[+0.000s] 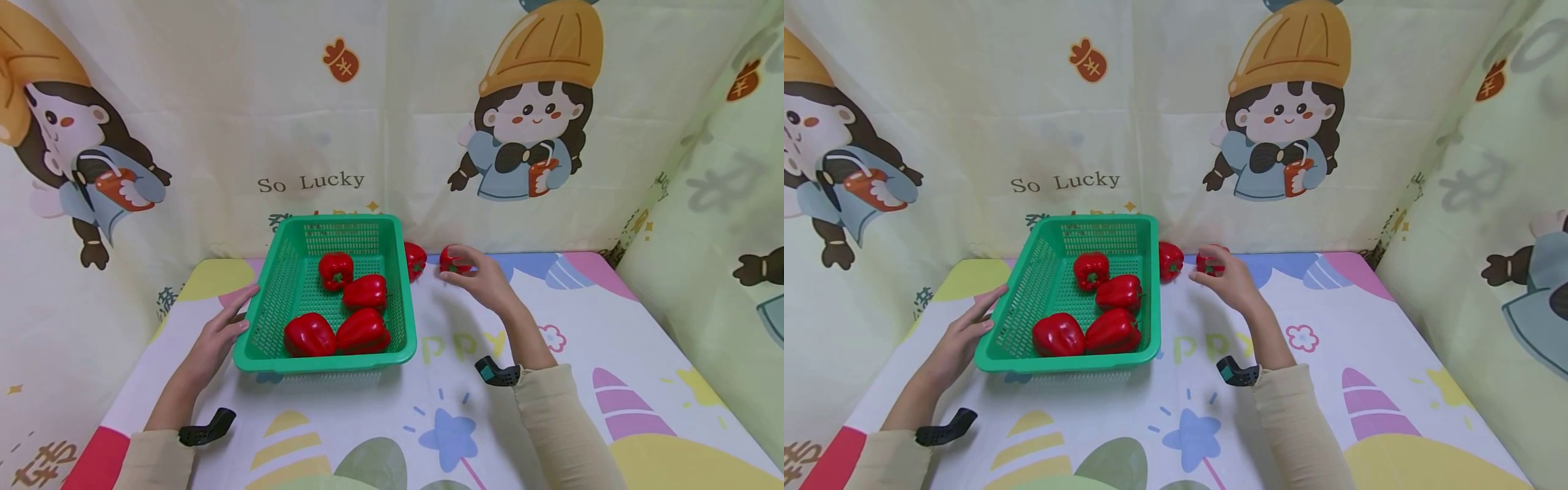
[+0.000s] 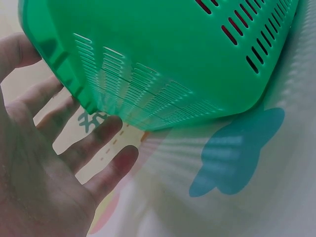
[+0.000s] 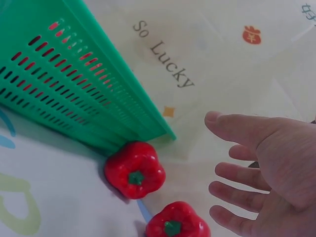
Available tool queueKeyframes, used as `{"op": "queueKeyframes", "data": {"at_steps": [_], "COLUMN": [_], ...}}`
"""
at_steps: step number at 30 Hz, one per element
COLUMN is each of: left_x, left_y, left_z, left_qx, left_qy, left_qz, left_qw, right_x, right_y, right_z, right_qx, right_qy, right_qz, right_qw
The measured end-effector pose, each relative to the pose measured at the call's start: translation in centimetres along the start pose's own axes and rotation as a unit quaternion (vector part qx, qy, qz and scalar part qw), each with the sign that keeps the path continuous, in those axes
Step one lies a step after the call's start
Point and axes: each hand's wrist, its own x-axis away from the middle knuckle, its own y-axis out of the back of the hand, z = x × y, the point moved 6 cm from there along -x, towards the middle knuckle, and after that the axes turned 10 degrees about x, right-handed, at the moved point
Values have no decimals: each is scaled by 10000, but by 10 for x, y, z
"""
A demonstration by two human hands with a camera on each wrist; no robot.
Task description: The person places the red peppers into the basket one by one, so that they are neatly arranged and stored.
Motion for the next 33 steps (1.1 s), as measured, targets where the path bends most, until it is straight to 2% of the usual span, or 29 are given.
{"op": "queueKeyframes", "data": {"at_steps": [8, 18, 33], "left_x": [0, 0, 0], "left_y": [0, 0, 0], "left_z": [0, -1, 0], "left_qx": [-6, 20, 24], "left_qy": [0, -46, 10], "left_qz": [-16, 3, -6], "left_qw": [10000, 10000, 10000], "right_x": [1, 0, 0], "right_y": [2, 4, 6], "right_z": [-5, -16, -32], "right_qx": [-108, -42, -53], "right_qy": [-17, -300, -453], "right_qz": [-28, -78, -377], "right_qw": [9999, 9995, 9983]}}
